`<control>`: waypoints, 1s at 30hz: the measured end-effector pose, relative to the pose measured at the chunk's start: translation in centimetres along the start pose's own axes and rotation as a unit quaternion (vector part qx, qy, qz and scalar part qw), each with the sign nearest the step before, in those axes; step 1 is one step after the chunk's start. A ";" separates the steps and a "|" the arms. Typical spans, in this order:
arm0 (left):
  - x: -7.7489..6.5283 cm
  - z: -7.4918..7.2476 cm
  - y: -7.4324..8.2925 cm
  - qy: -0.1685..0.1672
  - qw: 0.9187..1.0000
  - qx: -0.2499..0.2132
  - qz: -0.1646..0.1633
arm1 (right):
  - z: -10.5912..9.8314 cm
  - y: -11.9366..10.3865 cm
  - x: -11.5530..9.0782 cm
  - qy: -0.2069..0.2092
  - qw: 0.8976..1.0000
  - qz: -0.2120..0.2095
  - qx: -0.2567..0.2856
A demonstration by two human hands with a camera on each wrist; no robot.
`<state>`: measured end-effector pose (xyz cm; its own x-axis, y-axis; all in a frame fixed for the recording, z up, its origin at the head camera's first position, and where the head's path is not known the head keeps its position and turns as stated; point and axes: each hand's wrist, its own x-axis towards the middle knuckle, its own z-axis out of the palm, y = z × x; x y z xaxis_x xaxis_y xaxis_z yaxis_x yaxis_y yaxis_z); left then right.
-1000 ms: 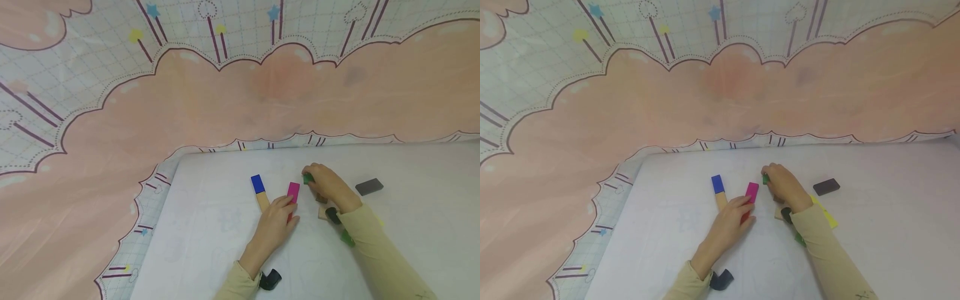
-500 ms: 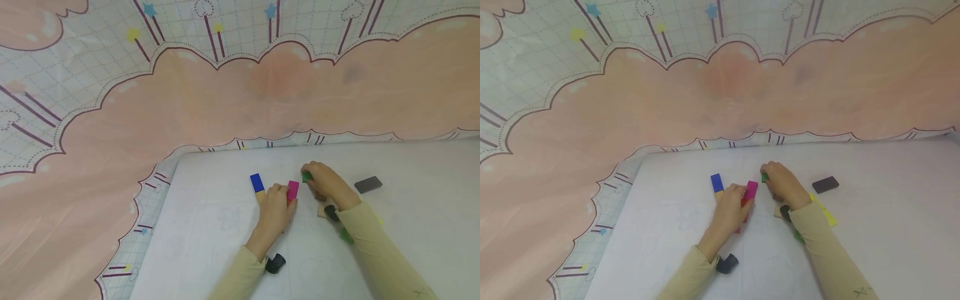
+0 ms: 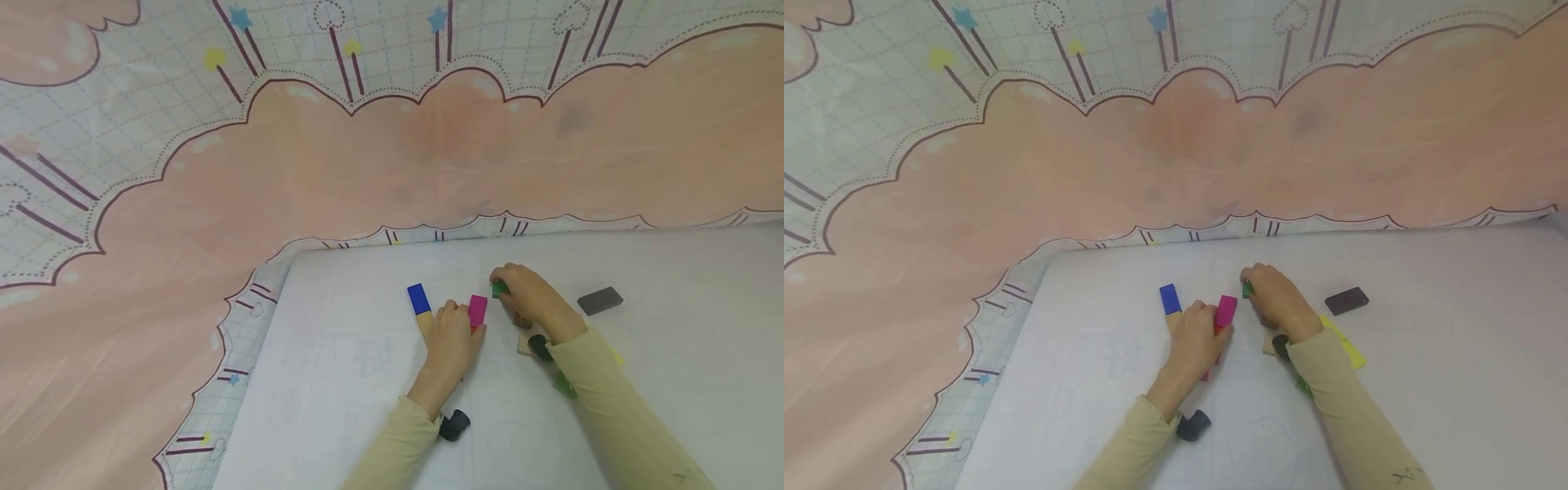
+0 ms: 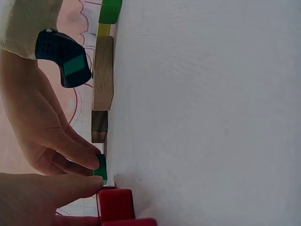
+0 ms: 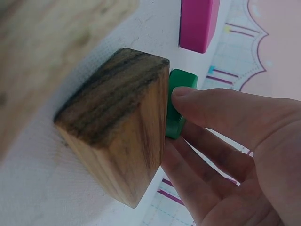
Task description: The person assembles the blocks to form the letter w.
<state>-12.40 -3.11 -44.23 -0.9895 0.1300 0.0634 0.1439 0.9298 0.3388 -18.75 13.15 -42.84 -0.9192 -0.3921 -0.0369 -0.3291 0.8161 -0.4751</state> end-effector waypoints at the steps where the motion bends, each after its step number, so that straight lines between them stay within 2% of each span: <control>1: 0.0 0.0 0.0 0.000 1.000 0.000 -0.001 | 0.0 0.0 0.0 0.000 1.000 -0.001 0.000; 17: 0.1 0.2 0.0 0.000 0.999 -0.032 -0.010 | 0.2 -0.3 0.2 0.001 1.000 0.000 0.002; 30: 0.1 0.0 -0.2 -0.003 0.999 -0.045 -0.006 | 0.7 -0.6 0.5 -0.002 1.000 -0.021 0.009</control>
<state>-12.55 -3.26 -44.24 -0.9913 0.1205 0.0533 0.1317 0.8966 0.4227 -18.87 12.13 -43.22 -0.9035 -0.4282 -0.0200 -0.3641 0.7912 -0.4914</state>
